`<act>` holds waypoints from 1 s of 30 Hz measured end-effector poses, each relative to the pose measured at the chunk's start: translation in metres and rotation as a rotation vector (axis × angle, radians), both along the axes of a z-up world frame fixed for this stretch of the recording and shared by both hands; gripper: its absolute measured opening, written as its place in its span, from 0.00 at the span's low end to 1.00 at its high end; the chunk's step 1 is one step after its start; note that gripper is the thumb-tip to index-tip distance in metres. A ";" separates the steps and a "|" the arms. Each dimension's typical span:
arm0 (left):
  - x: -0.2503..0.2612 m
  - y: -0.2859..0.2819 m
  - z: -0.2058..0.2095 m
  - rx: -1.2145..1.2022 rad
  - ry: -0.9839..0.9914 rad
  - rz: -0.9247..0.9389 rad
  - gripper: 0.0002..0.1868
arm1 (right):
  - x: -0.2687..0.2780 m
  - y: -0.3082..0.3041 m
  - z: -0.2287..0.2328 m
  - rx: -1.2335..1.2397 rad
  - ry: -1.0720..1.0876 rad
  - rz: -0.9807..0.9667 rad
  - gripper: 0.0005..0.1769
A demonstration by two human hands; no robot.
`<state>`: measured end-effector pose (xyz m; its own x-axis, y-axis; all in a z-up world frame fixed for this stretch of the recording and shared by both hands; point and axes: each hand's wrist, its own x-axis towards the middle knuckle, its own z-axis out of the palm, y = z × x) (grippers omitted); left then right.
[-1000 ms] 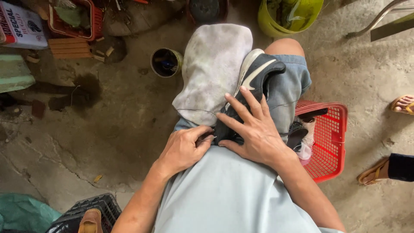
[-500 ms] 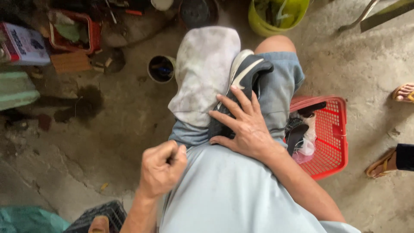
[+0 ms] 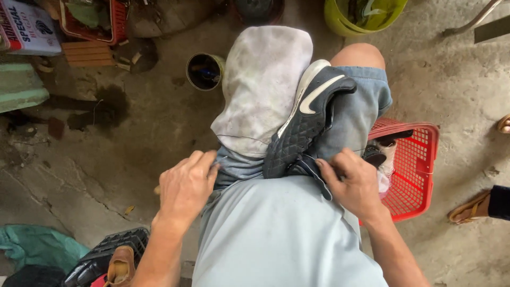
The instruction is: Hand-stitching the sole of a black sneaker using a needle and thread to repair it.
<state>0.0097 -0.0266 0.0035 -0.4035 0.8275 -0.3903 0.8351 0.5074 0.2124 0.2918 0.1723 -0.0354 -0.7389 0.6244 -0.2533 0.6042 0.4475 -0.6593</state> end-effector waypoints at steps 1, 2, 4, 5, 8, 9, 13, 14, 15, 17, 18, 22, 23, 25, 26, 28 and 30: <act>0.001 0.005 0.002 0.065 0.007 -0.021 0.21 | 0.000 -0.003 -0.005 0.073 0.022 0.027 0.18; 0.006 0.011 0.002 0.059 0.004 -0.022 0.21 | 0.012 0.003 -0.017 0.067 0.019 0.025 0.18; 0.016 0.024 0.002 0.187 0.073 -0.108 0.37 | 0.037 0.018 -0.041 0.220 0.021 0.012 0.24; 0.025 0.036 0.001 0.186 0.071 -0.106 0.37 | 0.049 0.032 -0.042 0.220 0.019 0.014 0.24; 0.047 0.066 -0.005 0.415 0.175 -0.193 0.27 | 0.097 0.071 -0.043 0.289 -0.035 -0.122 0.30; 0.050 0.072 -0.008 0.401 0.064 -0.161 0.26 | 0.120 0.079 -0.040 0.420 -0.065 -0.105 0.25; 0.050 0.070 -0.012 0.330 -0.270 0.126 0.11 | 0.173 0.111 -0.001 0.428 -0.270 -0.107 0.20; 0.042 0.072 -0.002 0.332 -0.274 0.116 0.11 | 0.181 0.104 0.005 0.430 -0.275 -0.117 0.20; 0.035 0.072 0.010 0.248 -0.468 0.187 0.04 | 0.188 0.099 0.010 0.345 -0.244 -0.277 0.20; 0.019 0.064 0.025 0.154 -0.659 0.257 0.02 | 0.220 0.089 0.005 0.248 -0.212 -0.435 0.25; 0.010 0.056 0.029 0.155 -0.878 0.267 0.04 | 0.246 0.083 -0.004 0.178 -0.131 -0.468 0.11; -0.034 -0.003 0.038 0.268 -1.025 0.701 0.13 | 0.162 0.084 0.028 0.338 -0.122 -0.372 0.10; -0.052 -0.019 0.039 0.276 -1.024 0.706 0.13 | 0.130 0.091 0.037 0.341 -0.119 -0.364 0.10; -0.087 -0.049 0.039 0.914 -1.116 1.025 0.08 | 0.063 0.105 0.054 0.376 -0.110 -0.107 0.14; -0.110 -0.068 0.037 0.928 -1.112 1.034 0.08 | 0.048 0.091 0.049 0.382 -0.106 -0.092 0.14; -0.147 -0.113 0.035 0.907 -0.911 1.394 0.22 | 0.023 0.062 0.037 0.141 -0.023 -0.066 0.15; -0.222 -0.226 -0.018 0.964 -0.927 1.317 0.17 | 0.000 0.043 0.020 0.182 -0.018 0.075 0.19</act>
<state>-0.2119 -0.2529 -0.0143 -0.8428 0.2441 -0.4797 -0.4723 0.0917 0.8766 0.2919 0.2155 -0.0159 -0.7813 0.6046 -0.1550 0.5757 0.6023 -0.5529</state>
